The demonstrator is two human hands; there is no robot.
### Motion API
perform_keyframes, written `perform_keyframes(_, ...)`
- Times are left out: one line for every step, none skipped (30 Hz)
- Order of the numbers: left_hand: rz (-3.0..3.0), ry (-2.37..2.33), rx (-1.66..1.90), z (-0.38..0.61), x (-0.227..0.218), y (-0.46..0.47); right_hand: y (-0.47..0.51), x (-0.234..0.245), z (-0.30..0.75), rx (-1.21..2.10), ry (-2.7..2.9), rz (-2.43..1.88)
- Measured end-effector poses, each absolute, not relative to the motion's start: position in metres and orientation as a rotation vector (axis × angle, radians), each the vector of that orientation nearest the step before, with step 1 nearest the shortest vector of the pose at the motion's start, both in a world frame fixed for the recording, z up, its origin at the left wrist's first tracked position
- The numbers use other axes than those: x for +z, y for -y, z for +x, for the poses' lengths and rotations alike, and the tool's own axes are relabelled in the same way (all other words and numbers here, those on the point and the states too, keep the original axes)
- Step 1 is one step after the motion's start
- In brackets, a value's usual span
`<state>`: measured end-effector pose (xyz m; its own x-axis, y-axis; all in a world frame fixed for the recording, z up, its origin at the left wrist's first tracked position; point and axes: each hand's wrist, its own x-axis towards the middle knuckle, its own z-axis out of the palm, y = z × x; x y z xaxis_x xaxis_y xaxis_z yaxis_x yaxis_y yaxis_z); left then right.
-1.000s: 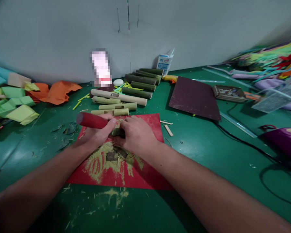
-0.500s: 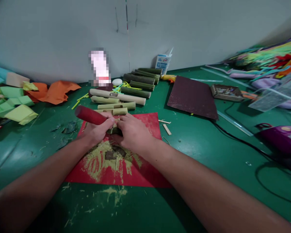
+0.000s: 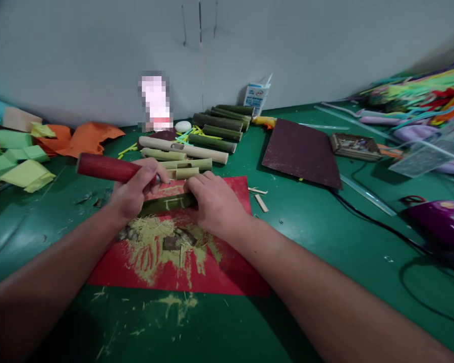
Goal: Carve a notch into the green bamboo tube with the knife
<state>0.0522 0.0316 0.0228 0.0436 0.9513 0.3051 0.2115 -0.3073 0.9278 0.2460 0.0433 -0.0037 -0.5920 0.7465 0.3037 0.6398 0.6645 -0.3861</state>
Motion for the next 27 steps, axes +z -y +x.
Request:
perform_keyframes(1.592, -1.156, 1.298, 0.051, 0.026, -0.030, -0.043, -0.004, 0.247, 0.349, 2.415, -1.093)
perform_keyframes(1.561, -1.127, 1.284, 0.050, 0.028, -0.029, -0.043, -0.004, 0.248, 0.369, 2.395, -1.100)
perform_keyframes(1.532, -1.105, 1.273, 0.050, 0.030, -0.028, -0.043, -0.004, 0.248, 0.390, 2.381, -1.101)
perform_keyframes(1.504, -1.088, 1.269, 0.049, 0.032, -0.026, -0.043, -0.005, 0.248, 0.407, 2.374, -1.100)
perform_keyframes(1.481, -1.076, 1.273, 0.048, 0.032, -0.026, -0.043, -0.005, 0.248, 0.423, 2.375, -1.102)
perform_keyframes(1.471, -1.069, 1.274, 0.048, 0.032, -0.025, -0.043, -0.005, 0.248, 0.436, 2.382, -1.108)
perform_keyframes(1.469, -1.069, 1.273, 0.047, 0.032, -0.025, -0.044, -0.005, 0.248, 0.445, 2.388, -1.121)
perform_keyframes(1.476, -1.078, 1.268, 0.046, 0.031, -0.025, -0.044, -0.005, 0.248, 0.455, 2.394, -1.134)
perform_keyframes(1.493, -1.091, 1.258, 0.044, 0.031, -0.026, -0.044, -0.005, 0.248, 0.462, 2.397, -1.144)
perform_keyframes(1.521, -1.108, 1.238, 0.043, 0.030, -0.026, -0.045, -0.005, 0.249, 0.465, 2.395, -1.149)
perform_keyframes(1.553, -1.125, 1.217, 0.042, 0.030, -0.027, -0.046, -0.005, 0.249, 0.467, 2.392, -1.148)
perform_keyframes(1.592, -1.136, 1.190, 0.041, 0.030, -0.028, -0.046, -0.006, 0.249, 0.468, 2.388, -1.147)
perform_keyframes(1.637, -1.145, 1.164, 0.040, 0.029, -0.029, -0.047, -0.006, 0.250, 0.467, 2.385, -1.147)
perform_keyframes(1.686, -1.146, 1.135, 0.040, 0.029, -0.029, -0.047, -0.007, 0.250, 0.465, 2.386, -1.147)
perform_keyframes(1.731, -1.145, 1.110, 0.039, 0.030, -0.030, -0.048, -0.007, 0.251, 0.465, 2.391, -1.143)
perform_keyframes(1.769, -1.139, 1.094, 0.039, 0.030, -0.030, -0.048, -0.008, 0.251, 0.469, 2.404, -1.131)
perform_keyframes(1.795, -1.131, 1.082, 0.039, 0.029, -0.031, -0.049, -0.008, 0.251, 0.476, 2.420, -1.115)
perform_keyframes(1.812, -1.121, 1.070, 0.039, 0.029, -0.031, -0.049, -0.008, 0.251, 0.483, 2.435, -1.100)
perform_keyframes(1.822, -1.115, 1.065, 0.039, 0.028, -0.031, -0.049, -0.009, 0.251, 0.491, 2.449, -1.084)
perform_keyframes(1.831, -1.112, 1.054, 0.039, 0.028, -0.031, -0.049, -0.009, 0.252, 0.498, 2.459, -1.070)
perform_keyframes(1.841, -1.113, 1.037, 0.039, 0.027, -0.031, -0.050, -0.009, 0.252, 0.502, 2.464, -1.060)
perform_keyframes(1.853, -1.112, 1.019, 0.039, 0.026, -0.031, -0.050, -0.010, 0.252, 0.502, 2.464, -1.055)
perform_keyframes(1.868, -1.114, 1.003, 0.039, 0.025, -0.031, -0.051, -0.010, 0.252, 0.503, 2.464, -1.050)
perform_keyframes(1.888, -1.106, 0.988, 0.039, 0.024, -0.031, -0.051, -0.010, 0.253, 0.506, 2.465, -1.044)
perform_keyframes(1.907, -1.097, 0.979, 0.038, 0.024, -0.031, -0.052, -0.011, 0.253, 0.513, 2.465, -1.038)
perform_keyframes(1.924, -1.088, 0.970, 0.038, 0.023, -0.031, -0.052, -0.011, 0.253, 0.521, 2.465, -1.033)
perform_keyframes(1.934, -1.086, 0.969, 0.038, 0.023, -0.032, -0.053, -0.011, 0.253, 0.530, 2.465, -1.027)
